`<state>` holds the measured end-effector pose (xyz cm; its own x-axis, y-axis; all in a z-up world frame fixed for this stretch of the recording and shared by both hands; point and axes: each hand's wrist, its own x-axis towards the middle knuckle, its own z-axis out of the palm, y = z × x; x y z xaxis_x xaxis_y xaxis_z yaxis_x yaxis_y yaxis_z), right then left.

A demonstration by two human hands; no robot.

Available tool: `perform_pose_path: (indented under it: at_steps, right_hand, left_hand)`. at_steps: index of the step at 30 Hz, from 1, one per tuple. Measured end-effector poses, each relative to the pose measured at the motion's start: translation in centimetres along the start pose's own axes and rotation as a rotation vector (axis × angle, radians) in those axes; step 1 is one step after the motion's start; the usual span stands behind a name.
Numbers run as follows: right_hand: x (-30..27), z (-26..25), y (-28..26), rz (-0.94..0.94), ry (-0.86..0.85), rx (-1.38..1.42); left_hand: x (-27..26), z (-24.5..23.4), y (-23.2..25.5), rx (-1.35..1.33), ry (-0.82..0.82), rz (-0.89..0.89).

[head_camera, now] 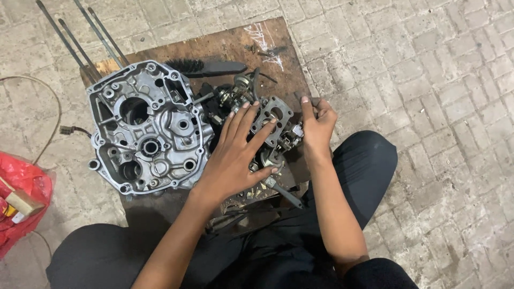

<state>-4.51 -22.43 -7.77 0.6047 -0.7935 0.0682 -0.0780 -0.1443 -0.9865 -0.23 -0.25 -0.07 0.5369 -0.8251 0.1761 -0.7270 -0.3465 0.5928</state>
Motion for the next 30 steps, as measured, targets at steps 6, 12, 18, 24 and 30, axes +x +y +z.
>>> perform_pose_path:
  at_steps: [6,12,18,24,30]
  right_hand:
    - [-0.4,0.3,-1.2,-0.004,0.009,0.012]
    - [0.3,0.0,0.7,0.006,0.012,0.031]
    - [0.3,0.1,0.2,0.014,0.004,0.027]
    - [0.4,0.4,0.8,0.01,0.03,0.038]
    - [-0.1,0.4,-0.4,-0.018,0.024,0.026]
  left_hand:
    - [0.0,0.0,0.0,0.048,-0.067,0.0]
    - [-0.4,0.0,0.1,-0.006,-0.125,-0.02]
    - [-0.8,0.4,0.5,0.085,-0.176,-0.052]
    - [-1.9,2.9,1.4,0.216,-0.233,-0.239]
    - [-2.5,5.2,0.1,0.206,-0.094,-0.165]
